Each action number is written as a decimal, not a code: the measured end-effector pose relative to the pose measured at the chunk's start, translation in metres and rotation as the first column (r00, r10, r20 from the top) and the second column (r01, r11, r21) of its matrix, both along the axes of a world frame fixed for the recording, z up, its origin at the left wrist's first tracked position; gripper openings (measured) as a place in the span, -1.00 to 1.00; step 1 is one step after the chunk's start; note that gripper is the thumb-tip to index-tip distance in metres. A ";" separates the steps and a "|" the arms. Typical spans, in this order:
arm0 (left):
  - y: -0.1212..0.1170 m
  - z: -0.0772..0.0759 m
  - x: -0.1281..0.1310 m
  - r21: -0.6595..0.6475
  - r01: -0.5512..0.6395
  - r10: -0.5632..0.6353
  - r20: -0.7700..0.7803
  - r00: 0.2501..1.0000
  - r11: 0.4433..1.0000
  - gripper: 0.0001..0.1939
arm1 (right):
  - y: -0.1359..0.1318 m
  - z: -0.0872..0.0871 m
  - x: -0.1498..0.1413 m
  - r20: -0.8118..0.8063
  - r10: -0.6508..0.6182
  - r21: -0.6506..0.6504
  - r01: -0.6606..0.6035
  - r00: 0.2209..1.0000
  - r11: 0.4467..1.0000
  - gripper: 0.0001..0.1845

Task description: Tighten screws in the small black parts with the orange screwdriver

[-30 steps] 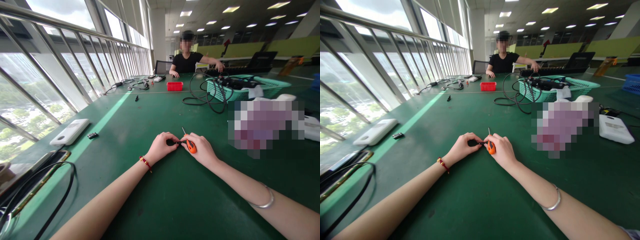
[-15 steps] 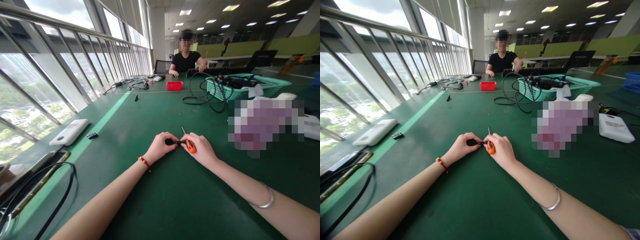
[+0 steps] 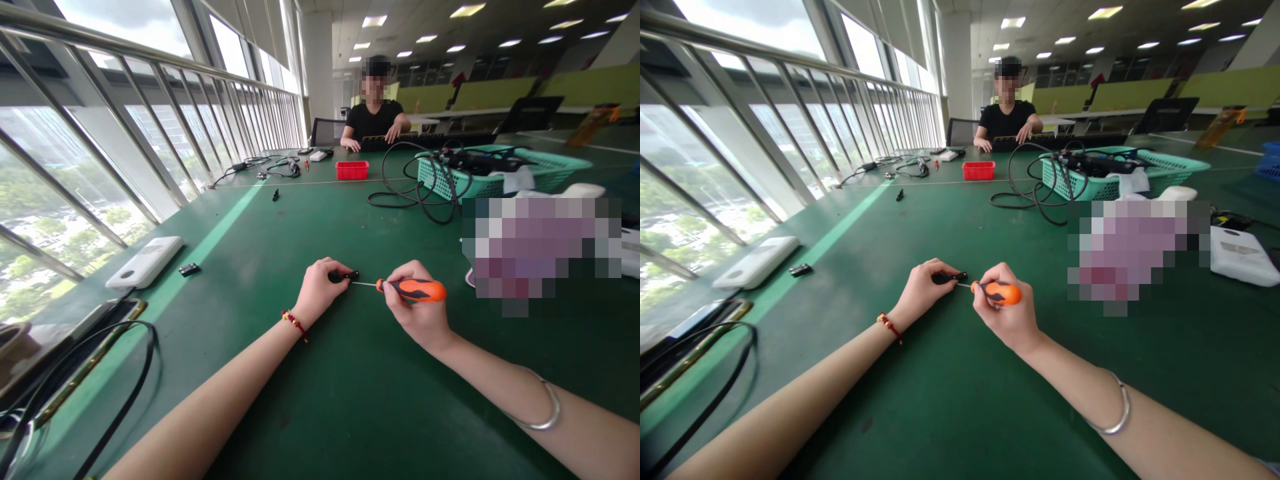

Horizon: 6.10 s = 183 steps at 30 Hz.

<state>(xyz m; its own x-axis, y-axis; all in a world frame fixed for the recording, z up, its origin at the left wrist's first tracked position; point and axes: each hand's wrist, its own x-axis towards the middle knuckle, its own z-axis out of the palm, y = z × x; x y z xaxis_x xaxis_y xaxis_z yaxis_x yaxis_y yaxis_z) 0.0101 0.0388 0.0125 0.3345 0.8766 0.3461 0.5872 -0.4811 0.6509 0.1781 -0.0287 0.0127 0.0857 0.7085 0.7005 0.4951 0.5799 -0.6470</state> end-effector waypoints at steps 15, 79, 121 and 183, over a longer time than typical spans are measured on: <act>-0.001 0.000 0.000 0.012 0.016 -0.016 0.002 1.000 1.000 -0.84 | 0.001 0.002 -0.001 0.085 -0.026 -0.016 0.028 0.996 0.999 -0.91; -0.001 0.000 0.001 0.051 0.023 -0.021 -0.056 0.998 0.998 -0.88 | -0.001 0.000 -0.005 -0.032 0.026 0.117 -0.022 0.999 0.993 -0.48; -0.001 -0.001 0.001 0.051 0.020 -0.016 -0.075 0.997 0.999 -0.87 | -0.004 0.002 -0.004 0.088 0.044 0.084 -0.051 0.995 0.995 -0.58; 0.004 -0.002 -0.006 0.098 0.017 -0.006 -0.117 0.993 0.995 -0.89 | 0.004 0.001 0.000 -0.124 -0.027 -0.031 0.023 0.992 0.999 -0.62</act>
<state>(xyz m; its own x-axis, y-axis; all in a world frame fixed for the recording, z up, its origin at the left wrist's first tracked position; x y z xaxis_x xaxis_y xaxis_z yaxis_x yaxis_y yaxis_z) 0.0036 0.0429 0.0104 0.3875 0.8360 0.3885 0.6502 -0.5466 0.5277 0.1782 -0.0246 0.0138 0.1884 0.7249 0.6626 0.4240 0.5485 -0.7207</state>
